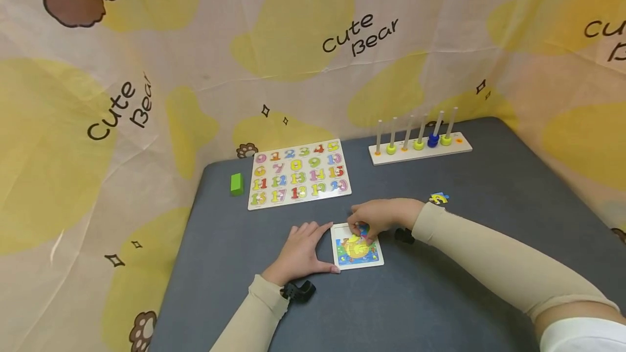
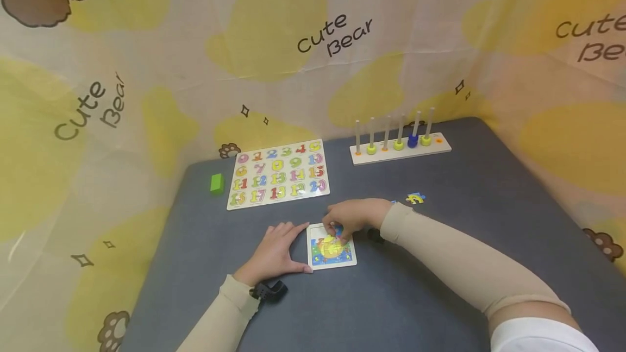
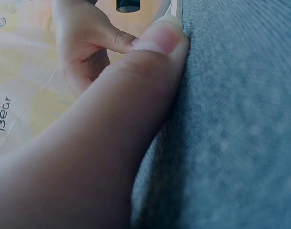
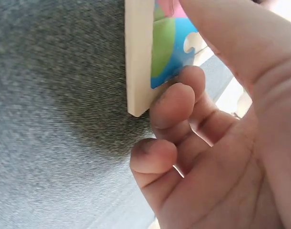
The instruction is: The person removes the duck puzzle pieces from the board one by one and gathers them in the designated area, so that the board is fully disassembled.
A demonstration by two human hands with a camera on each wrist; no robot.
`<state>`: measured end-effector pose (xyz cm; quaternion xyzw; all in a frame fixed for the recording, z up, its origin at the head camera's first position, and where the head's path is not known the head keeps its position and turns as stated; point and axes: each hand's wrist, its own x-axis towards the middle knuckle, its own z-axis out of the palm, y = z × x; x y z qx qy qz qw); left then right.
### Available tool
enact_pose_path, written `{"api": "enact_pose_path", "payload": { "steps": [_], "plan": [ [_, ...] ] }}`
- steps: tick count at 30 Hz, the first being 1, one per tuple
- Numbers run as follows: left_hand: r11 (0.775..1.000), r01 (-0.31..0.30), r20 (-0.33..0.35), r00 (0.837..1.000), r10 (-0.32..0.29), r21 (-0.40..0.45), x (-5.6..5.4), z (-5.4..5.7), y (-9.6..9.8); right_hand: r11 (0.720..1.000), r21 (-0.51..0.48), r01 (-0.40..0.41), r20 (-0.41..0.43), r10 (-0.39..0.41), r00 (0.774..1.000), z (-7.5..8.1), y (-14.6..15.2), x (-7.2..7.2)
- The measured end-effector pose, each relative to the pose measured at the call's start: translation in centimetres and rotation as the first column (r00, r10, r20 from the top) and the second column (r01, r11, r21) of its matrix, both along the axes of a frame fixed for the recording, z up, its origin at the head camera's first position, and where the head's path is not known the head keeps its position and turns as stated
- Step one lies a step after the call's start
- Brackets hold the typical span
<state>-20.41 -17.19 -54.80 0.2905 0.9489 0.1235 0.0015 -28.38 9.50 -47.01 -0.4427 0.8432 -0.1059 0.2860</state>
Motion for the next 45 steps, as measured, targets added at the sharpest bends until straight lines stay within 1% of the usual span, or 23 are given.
{"api": "enact_pose_path", "payload": {
  "steps": [4,9,12,17,21,23,25,28,30,33,38,41,45],
  "plan": [
    [1.000,-0.001,0.007,1.000,0.001,0.002,0.1,0.2,0.1,1.000,0.013,-0.025,-0.001,0.025,1.000,0.0,-0.2,-0.1],
    [1.000,0.001,0.013,1.000,-0.001,-0.003,0.2,0.3,0.2,1.000,-0.004,-0.003,0.018,0.003,1.000,0.2,-0.2,0.1],
    [1.000,0.000,0.013,1.000,0.000,-0.001,0.2,0.3,0.2,0.999,-0.033,0.007,0.006,-0.007,1.000,0.1,0.0,0.2],
    [1.000,0.002,0.006,1.000,-0.002,0.008,0.2,0.5,0.2,0.996,-0.091,0.002,-0.060,-0.007,0.998,-0.6,0.5,0.5],
    [1.000,0.003,0.000,1.000,-0.003,0.000,0.2,0.4,0.2,0.990,-0.134,0.043,-0.072,-0.053,0.996,-0.7,1.2,0.9],
    [1.000,-0.003,0.004,1.000,0.003,-0.007,0.2,0.4,0.3,0.982,-0.178,0.066,-0.065,-0.079,0.995,-0.5,1.7,1.1],
    [1.000,-0.011,0.010,1.000,0.011,-0.017,0.2,0.4,0.3,0.969,-0.228,0.100,-0.060,-0.117,0.991,-0.1,2.3,1.3],
    [0.999,-0.022,0.016,1.000,0.022,-0.027,0.2,0.3,0.4,0.936,-0.324,0.141,-0.083,-0.177,0.981,0.8,3.7,1.1],
    [0.999,-0.022,0.016,1.000,0.023,-0.026,0.2,0.3,0.4,0.913,-0.370,0.169,-0.116,-0.226,0.967,1.3,4.9,0.9],
    [1.000,-0.019,0.015,1.000,0.020,-0.022,0.2,0.3,0.4,0.879,-0.425,0.216,-0.141,-0.300,0.944,2.2,6.9,0.7],
    [1.000,-0.014,0.006,1.000,0.015,-0.018,0.2,0.3,0.3,0.817,-0.495,0.295,-0.099,-0.391,0.915,3.1,10.7,0.4],
    [1.000,-0.011,0.004,1.000,0.011,-0.016,0.2,0.4,0.3,0.786,-0.516,0.340,-0.066,-0.433,0.899,3.1,12.9,0.3],
    [1.000,-0.003,0.008,1.000,0.003,-0.008,0.1,0.6,0.3,0.743,-0.525,0.416,-0.015,-0.497,0.868,2.7,15.6,0.4]
  ]
}}
